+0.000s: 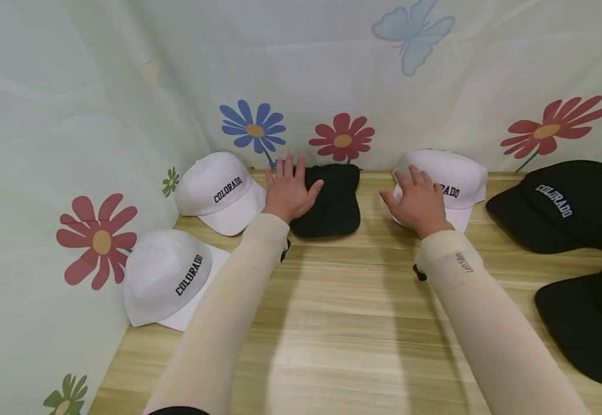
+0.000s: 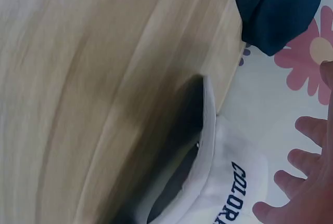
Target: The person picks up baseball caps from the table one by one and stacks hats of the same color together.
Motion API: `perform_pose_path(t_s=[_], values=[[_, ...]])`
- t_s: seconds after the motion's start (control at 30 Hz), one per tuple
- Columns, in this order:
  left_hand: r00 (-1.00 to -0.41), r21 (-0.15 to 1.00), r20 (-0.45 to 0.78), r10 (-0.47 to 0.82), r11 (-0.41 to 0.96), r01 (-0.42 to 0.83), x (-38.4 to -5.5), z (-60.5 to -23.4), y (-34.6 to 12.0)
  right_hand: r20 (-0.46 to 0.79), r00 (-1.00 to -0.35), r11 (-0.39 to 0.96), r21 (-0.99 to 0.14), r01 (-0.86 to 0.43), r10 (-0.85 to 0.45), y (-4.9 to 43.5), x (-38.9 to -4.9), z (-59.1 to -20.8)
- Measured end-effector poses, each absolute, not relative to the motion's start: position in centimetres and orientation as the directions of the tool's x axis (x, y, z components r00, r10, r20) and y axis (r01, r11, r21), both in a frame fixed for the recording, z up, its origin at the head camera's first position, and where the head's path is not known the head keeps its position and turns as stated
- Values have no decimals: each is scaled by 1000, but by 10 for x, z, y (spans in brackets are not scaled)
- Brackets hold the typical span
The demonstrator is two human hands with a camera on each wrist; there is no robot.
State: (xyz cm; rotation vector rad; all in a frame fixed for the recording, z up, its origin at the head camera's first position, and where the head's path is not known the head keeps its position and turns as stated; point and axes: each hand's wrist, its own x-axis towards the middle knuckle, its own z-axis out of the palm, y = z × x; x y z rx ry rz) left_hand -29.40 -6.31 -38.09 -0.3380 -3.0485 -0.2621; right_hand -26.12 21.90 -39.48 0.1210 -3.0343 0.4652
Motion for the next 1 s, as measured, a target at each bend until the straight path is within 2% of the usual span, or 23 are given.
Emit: perform_pose_path(t_s=[0.2,0.7,1.0], values=[[-977,146,63,201,967,209,-292,-387,-64,76,-993,942,-318,-108,-89,213,-265,-404],[-986,223,54,155,961,164,-285,-411,-76,1,-994,893,-440,-96,-107,180,-272,-429],[-999,336,6,41,941,41,-281,-417,-78,-37,-991,886,-454,-96,-126,169,-269,-436]])
